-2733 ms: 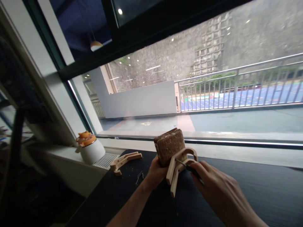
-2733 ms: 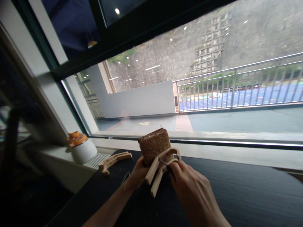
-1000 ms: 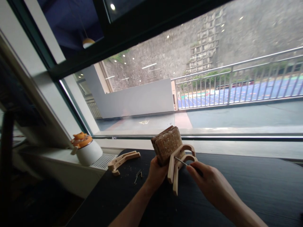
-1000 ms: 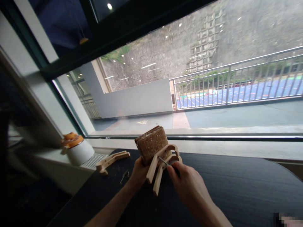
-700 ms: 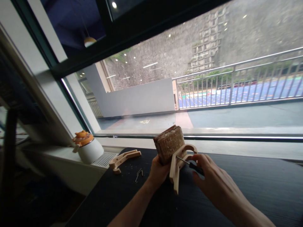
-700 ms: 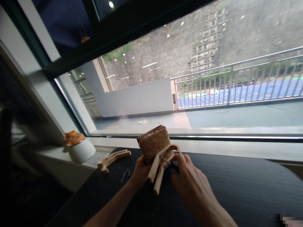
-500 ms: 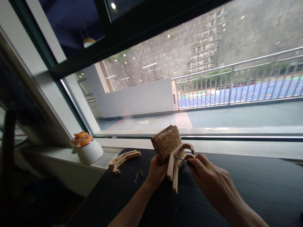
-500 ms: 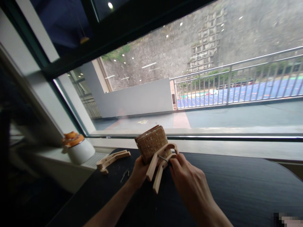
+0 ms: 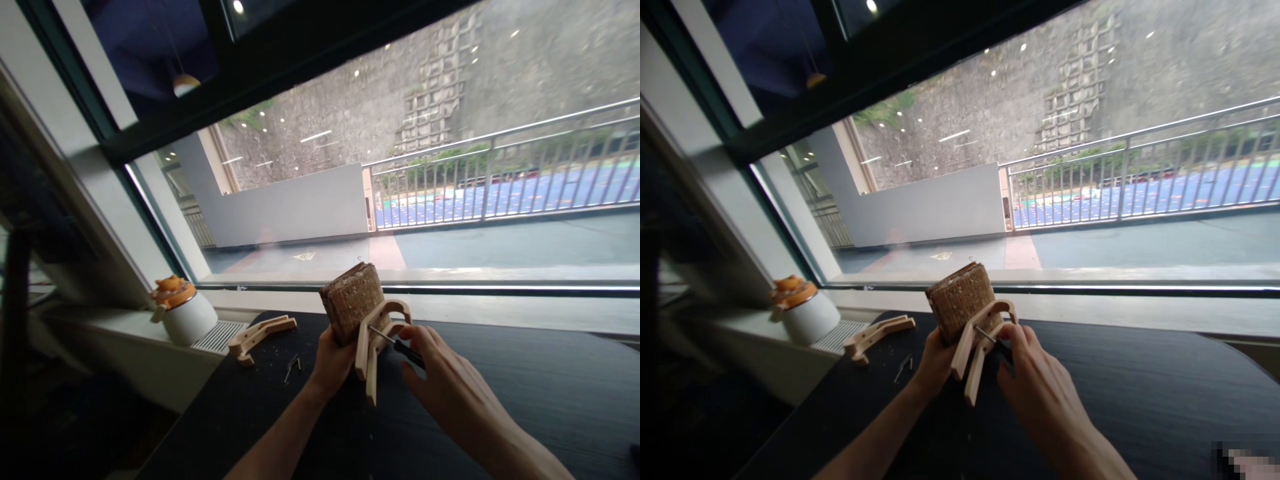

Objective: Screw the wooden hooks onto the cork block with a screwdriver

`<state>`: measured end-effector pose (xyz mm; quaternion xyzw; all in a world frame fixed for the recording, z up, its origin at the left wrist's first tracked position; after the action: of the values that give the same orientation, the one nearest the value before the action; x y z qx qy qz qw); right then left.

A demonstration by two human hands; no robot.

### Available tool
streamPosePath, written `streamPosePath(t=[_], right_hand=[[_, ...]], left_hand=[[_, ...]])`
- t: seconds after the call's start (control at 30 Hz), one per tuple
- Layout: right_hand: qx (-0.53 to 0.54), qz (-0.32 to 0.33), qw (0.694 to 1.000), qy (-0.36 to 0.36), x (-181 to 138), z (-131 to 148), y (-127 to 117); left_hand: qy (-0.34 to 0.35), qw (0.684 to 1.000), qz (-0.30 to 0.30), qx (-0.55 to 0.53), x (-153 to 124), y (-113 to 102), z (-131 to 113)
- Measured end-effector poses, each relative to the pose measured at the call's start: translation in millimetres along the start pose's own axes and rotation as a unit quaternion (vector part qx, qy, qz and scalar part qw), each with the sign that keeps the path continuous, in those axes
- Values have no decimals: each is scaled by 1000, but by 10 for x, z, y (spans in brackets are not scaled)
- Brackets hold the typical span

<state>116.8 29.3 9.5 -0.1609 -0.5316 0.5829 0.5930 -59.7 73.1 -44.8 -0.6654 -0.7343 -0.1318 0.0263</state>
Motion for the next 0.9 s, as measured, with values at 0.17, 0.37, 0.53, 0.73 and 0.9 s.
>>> streamPosePath(t=[0.17, 0.37, 0.53, 0.73, 0.9], right_hand=[[-70, -98, 988, -97, -61, 214, -138], [31, -81, 996, -12, -26, 38, -95], [101, 11, 991, 90, 42, -221, 35], [35, -18, 999, 16, 35, -119, -41], [-38, -67, 996, -45, -20, 52, -169]], left_hand=[[5, 1000, 2, 3, 0, 2, -25], [8, 1000, 11, 7, -16, 22, -39], [14, 1000, 24, 6, -33, 67, -42], [16, 1000, 13, 2, -28, 51, -36], [4, 1000, 7, -6, -19, 28, -13]])
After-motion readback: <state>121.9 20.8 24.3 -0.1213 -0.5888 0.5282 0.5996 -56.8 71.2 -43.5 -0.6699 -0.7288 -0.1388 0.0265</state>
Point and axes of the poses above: each hand's wrist, its own x-axis towards the middle knuckle, its own y-axis out of the palm, z = x × y, the point moved 9 cm from there along x, towards the middle knuckle, and after that the axes turned 2 degrees about z, right-handed, at the moved point
